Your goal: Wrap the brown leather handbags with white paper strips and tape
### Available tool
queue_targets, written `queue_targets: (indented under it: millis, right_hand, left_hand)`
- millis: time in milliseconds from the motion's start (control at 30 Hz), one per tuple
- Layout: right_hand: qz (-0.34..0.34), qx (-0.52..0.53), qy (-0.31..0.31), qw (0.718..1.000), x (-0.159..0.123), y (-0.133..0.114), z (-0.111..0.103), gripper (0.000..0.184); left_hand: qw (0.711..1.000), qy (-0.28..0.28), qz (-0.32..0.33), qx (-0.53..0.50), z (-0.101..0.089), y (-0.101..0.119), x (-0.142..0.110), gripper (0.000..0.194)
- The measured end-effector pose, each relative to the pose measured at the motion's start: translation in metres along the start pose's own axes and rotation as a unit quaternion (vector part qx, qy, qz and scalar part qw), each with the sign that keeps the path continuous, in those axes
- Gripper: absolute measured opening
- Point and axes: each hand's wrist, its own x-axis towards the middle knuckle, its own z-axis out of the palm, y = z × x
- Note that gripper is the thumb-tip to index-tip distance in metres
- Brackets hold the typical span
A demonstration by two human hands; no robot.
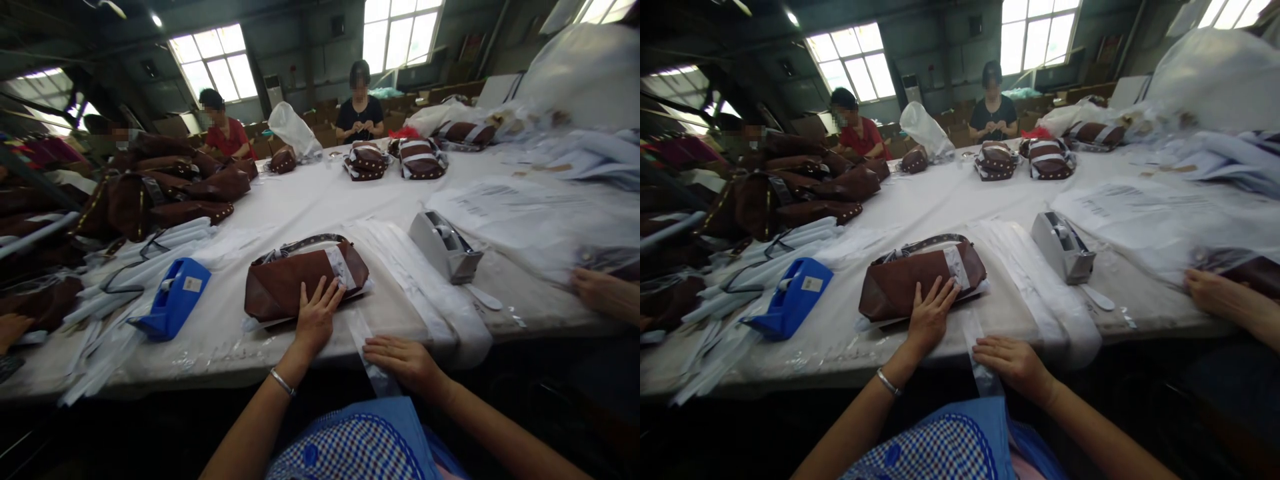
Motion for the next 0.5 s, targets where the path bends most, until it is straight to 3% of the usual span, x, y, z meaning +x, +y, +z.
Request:
queue_targets:
  millis: [100, 267, 367, 500]
  right_hand:
    - [-0.002, 0.004, 0.004, 1.0, 0.016, 0.002, -0.016, 0.035]
    - [-0.005, 0.025, 0.011, 1.0, 0.075, 0.024, -0.048, 0.033]
    - [0.056, 0.066, 0.012, 0.996, 0.112, 0.048, -0.055, 0.031]
    - [0.18, 0.095, -0.011, 0.979, 0.148, 0.086, -0.046, 0.033]
  left_hand:
    - [1.0, -0.003, 0.006, 0.003, 0.001, 0.0, -0.001, 0.067]
    - [1.0, 0.001, 0.017, 0.009, 0.002, 0.002, -0.002, 0.064]
    - [0.999, 0.012, 0.036, 0.006, 0.006, -0.001, -0.002, 0.062]
    - [0.996, 0.046, 0.069, -0.014, 0.014, -0.007, -0.001, 0.054]
